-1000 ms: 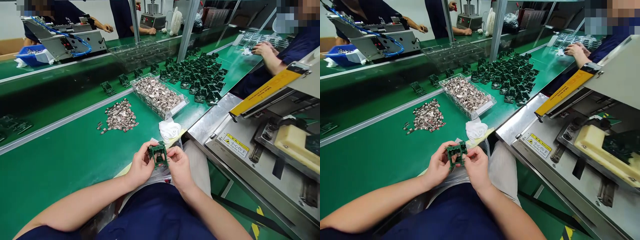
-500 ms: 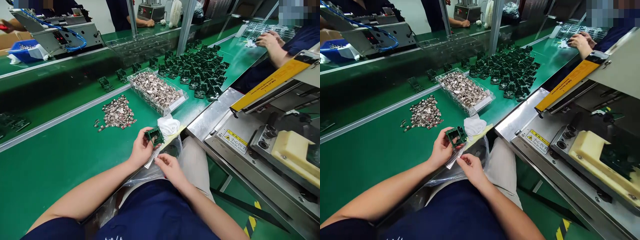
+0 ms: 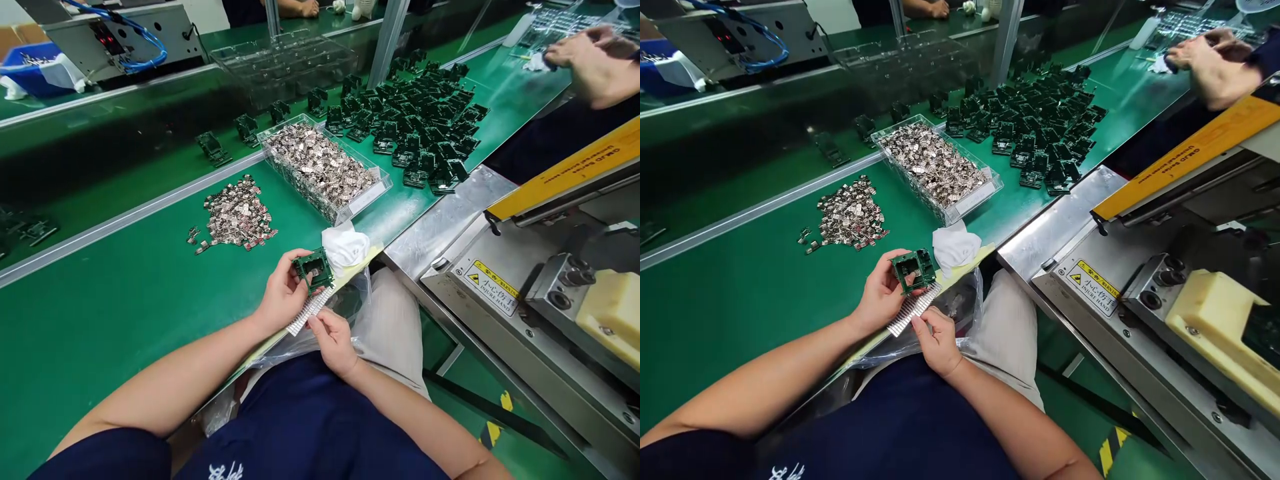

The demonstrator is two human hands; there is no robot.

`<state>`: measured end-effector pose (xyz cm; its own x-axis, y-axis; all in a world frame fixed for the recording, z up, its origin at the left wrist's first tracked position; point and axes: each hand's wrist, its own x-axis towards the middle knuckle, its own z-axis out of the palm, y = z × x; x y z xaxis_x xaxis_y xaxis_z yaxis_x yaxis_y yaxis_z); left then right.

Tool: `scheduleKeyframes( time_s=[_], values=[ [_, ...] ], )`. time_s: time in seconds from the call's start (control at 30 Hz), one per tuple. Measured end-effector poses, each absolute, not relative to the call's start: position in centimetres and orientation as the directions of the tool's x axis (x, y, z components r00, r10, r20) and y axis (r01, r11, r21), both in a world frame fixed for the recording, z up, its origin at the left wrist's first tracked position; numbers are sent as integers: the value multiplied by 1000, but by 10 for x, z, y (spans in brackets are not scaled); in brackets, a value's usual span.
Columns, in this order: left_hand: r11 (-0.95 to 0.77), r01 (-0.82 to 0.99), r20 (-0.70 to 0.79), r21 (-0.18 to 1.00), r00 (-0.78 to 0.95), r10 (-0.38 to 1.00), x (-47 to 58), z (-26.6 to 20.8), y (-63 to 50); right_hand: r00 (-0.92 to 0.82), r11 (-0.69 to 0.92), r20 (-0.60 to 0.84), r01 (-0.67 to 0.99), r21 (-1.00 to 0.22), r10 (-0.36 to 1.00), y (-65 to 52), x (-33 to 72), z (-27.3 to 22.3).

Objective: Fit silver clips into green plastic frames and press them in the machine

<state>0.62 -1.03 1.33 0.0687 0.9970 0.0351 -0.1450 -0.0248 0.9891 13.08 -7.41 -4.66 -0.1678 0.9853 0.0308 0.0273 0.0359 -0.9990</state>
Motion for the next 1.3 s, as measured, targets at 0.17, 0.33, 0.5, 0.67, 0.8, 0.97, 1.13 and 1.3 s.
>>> scheduleKeyframes(
  time_s=[0.17, 0.33, 0.5, 0.67, 0.8, 0.97, 1.13, 1.3],
  values=[
    [-9, -160, 22, 987, 79, 997, 5, 11, -10, -202, 12, -10, 108, -994, 979, -74, 129, -56],
    [5, -189, 9, 982, 77, 997, 4, 10, -10, -302, -70, -149, 260, -963, 942, -65, 143, -74],
    [-34, -133, 44, 991, 74, 996, 3, 7, -12, -291, -73, -220, 442, -894, 931, -57, 174, -57],
    [-110, -21, 111, 994, 62, 992, 1, 1, -14, -138, 30, -34, 435, -900, 990, -48, 187, 1],
    [-134, 5, 133, 991, 94, 987, -1, 1, -15, -101, 260, 240, 339, -904, 966, -34, 173, 35],
    [-166, 71, 156, 984, 131, 979, -2, 5, -17, 8, 320, 339, 313, -894, 941, -21, 147, 35],
    [-189, 158, 166, 969, 147, 975, -3, 10, -19, 33, 304, 341, 378, -874, 939, -19, 138, 28],
    [-206, 188, 175, 960, 171, 970, -3, 11, -20, 11, 280, 310, 396, -875, 951, -18, 139, 29]
  ],
)
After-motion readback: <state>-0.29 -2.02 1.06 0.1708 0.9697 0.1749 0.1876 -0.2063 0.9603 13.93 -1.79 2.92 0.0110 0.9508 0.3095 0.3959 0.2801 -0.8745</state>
